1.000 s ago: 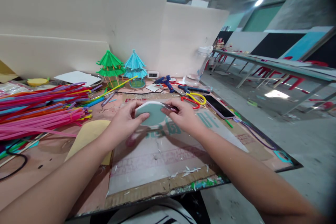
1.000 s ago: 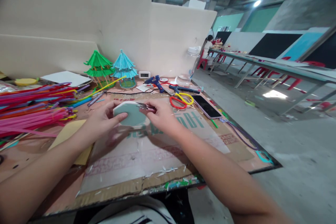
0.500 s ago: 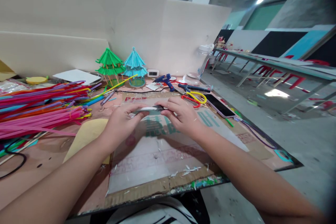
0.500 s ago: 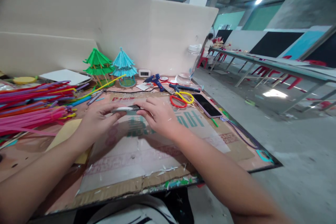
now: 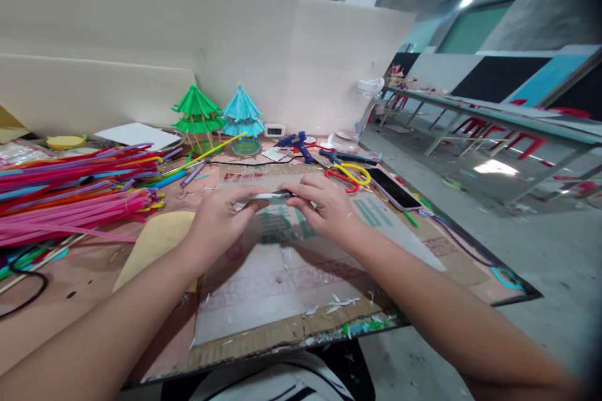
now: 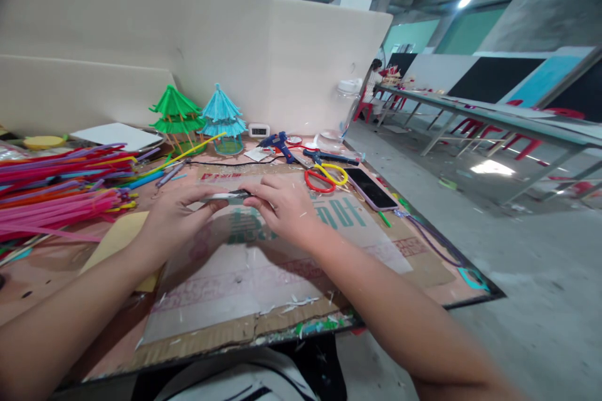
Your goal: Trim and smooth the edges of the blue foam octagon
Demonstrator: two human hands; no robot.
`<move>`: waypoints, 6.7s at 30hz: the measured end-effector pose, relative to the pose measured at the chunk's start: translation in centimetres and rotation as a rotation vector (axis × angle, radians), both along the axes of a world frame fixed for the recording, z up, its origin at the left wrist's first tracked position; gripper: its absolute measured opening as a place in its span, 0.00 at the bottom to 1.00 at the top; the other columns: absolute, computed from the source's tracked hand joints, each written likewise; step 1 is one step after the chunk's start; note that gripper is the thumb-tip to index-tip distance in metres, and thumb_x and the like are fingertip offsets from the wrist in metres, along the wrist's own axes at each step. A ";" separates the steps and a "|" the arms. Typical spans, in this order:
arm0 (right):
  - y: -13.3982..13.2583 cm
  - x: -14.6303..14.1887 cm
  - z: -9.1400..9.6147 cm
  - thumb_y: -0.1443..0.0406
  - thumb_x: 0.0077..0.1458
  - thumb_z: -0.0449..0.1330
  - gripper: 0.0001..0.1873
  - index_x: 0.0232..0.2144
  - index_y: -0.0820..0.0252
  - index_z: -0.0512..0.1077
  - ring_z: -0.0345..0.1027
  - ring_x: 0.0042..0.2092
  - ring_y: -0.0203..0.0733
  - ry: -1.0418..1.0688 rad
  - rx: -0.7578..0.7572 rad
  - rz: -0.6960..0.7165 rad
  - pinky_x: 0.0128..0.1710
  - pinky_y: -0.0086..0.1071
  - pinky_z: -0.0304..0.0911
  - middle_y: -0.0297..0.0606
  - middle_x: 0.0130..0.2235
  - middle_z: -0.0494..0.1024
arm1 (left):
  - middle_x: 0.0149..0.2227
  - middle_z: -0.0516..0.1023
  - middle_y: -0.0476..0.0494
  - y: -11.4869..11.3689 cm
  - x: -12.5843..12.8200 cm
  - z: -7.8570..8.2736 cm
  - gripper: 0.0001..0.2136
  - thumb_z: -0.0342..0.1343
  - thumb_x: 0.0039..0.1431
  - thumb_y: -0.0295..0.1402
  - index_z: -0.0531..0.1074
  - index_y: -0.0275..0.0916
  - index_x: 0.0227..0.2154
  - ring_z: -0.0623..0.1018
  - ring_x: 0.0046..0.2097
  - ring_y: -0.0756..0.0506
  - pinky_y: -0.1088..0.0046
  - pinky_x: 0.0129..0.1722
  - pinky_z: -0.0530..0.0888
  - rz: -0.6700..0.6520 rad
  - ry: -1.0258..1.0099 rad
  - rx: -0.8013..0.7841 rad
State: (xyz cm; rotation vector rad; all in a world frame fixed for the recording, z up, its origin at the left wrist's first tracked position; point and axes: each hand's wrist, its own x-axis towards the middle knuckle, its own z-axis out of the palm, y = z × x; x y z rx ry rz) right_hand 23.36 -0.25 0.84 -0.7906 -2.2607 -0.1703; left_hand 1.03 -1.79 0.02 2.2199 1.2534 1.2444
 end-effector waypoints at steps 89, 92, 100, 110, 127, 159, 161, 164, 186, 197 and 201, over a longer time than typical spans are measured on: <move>0.5 0.0 -0.5 0.57 0.64 0.56 0.16 0.47 0.58 0.77 0.66 0.34 0.40 0.068 -0.095 -0.029 0.36 0.33 0.60 0.37 0.31 0.73 | 0.40 0.84 0.47 0.1 -0.4 0.2 0.09 0.56 0.61 0.31 0.79 0.44 0.41 0.80 0.42 0.44 0.69 0.44 0.74 0.049 0.153 0.135; 0.5 0.0 -0.5 0.57 0.64 0.56 0.16 0.46 0.58 0.78 0.66 0.34 0.40 0.069 -0.091 -0.032 0.36 0.33 0.59 0.37 0.31 0.73 | 0.41 0.84 0.47 0.1 -0.4 0.1 0.09 0.55 0.62 0.31 0.79 0.43 0.42 0.80 0.43 0.45 0.70 0.45 0.74 0.041 0.146 0.147; 0.8 0.1 -0.5 0.55 0.65 0.53 0.18 0.46 0.57 0.78 0.66 0.34 0.40 0.072 -0.092 -0.011 0.36 0.32 0.60 0.37 0.30 0.73 | 0.39 0.84 0.47 0.3 -0.4 -0.3 0.08 0.56 0.61 0.33 0.80 0.42 0.40 0.81 0.41 0.45 0.69 0.44 0.75 0.044 0.114 0.140; 0.3 -0.3 -0.6 0.57 0.64 0.55 0.17 0.46 0.60 0.77 0.66 0.34 0.39 0.068 -0.076 0.011 0.34 0.32 0.58 0.38 0.32 0.75 | 0.40 0.84 0.45 0.1 -0.1 -0.5 0.08 0.58 0.61 0.31 0.80 0.40 0.41 0.82 0.40 0.45 0.70 0.42 0.75 0.028 0.161 0.206; 0.7 -0.2 -0.7 0.58 0.63 0.57 0.15 0.43 0.61 0.79 0.65 0.32 0.39 0.084 -0.110 -0.026 0.33 0.32 0.57 0.38 0.29 0.74 | 0.41 0.84 0.47 0.2 -0.2 -0.4 0.09 0.56 0.62 0.32 0.80 0.40 0.41 0.81 0.42 0.45 0.71 0.43 0.73 0.035 0.167 0.134; 0.7 0.0 -0.7 0.57 0.65 0.54 0.18 0.53 0.55 0.73 0.68 0.38 0.40 0.181 -0.213 -0.011 0.39 0.34 0.61 0.38 0.37 0.77 | 0.44 0.83 0.45 0.1 -0.3 0.5 0.12 0.54 0.61 0.33 0.79 0.42 0.44 0.79 0.44 0.43 0.68 0.45 0.73 0.073 0.134 0.040; 0.7 0.1 -0.7 0.56 0.65 0.53 0.19 0.52 0.55 0.74 0.67 0.36 0.41 0.108 -0.147 -0.027 0.38 0.34 0.60 0.37 0.33 0.74 | 0.43 0.83 0.46 0.0 -0.4 0.4 0.12 0.53 0.62 0.32 0.79 0.42 0.44 0.80 0.43 0.43 0.68 0.44 0.73 0.082 0.198 0.083; 0.6 0.1 -0.6 0.54 0.65 0.53 0.19 0.49 0.57 0.76 0.66 0.35 0.41 0.042 -0.096 -0.051 0.36 0.33 0.59 0.38 0.31 0.73 | 0.42 0.83 0.46 0.0 -0.4 0.2 0.12 0.53 0.62 0.32 0.79 0.42 0.44 0.80 0.42 0.43 0.69 0.42 0.73 0.094 0.240 0.120; 0.4 -0.1 -0.7 0.56 0.65 0.53 0.18 0.47 0.57 0.77 0.65 0.33 0.40 -0.012 -0.025 -0.060 0.34 0.33 0.57 0.38 0.31 0.74 | 0.42 0.84 0.45 0.0 -0.3 -0.1 0.10 0.53 0.62 0.31 0.78 0.42 0.42 0.81 0.42 0.43 0.69 0.42 0.75 0.013 0.246 0.127; 0.3 0.2 -0.4 0.55 0.65 0.53 0.18 0.48 0.55 0.77 0.66 0.34 0.41 -0.024 -0.019 -0.068 0.35 0.33 0.58 0.39 0.32 0.74 | 0.41 0.84 0.46 0.0 -0.3 0.0 0.10 0.53 0.62 0.30 0.78 0.42 0.41 0.81 0.41 0.43 0.69 0.42 0.74 0.021 0.239 0.115; 0.5 0.1 -0.6 0.57 0.65 0.54 0.16 0.47 0.55 0.78 0.64 0.32 0.39 -0.023 -0.019 -0.057 0.33 0.33 0.56 0.38 0.31 0.74 | 0.41 0.84 0.46 0.1 -0.4 -0.3 0.10 0.53 0.61 0.29 0.78 0.42 0.41 0.81 0.41 0.44 0.69 0.41 0.74 0.014 0.233 0.134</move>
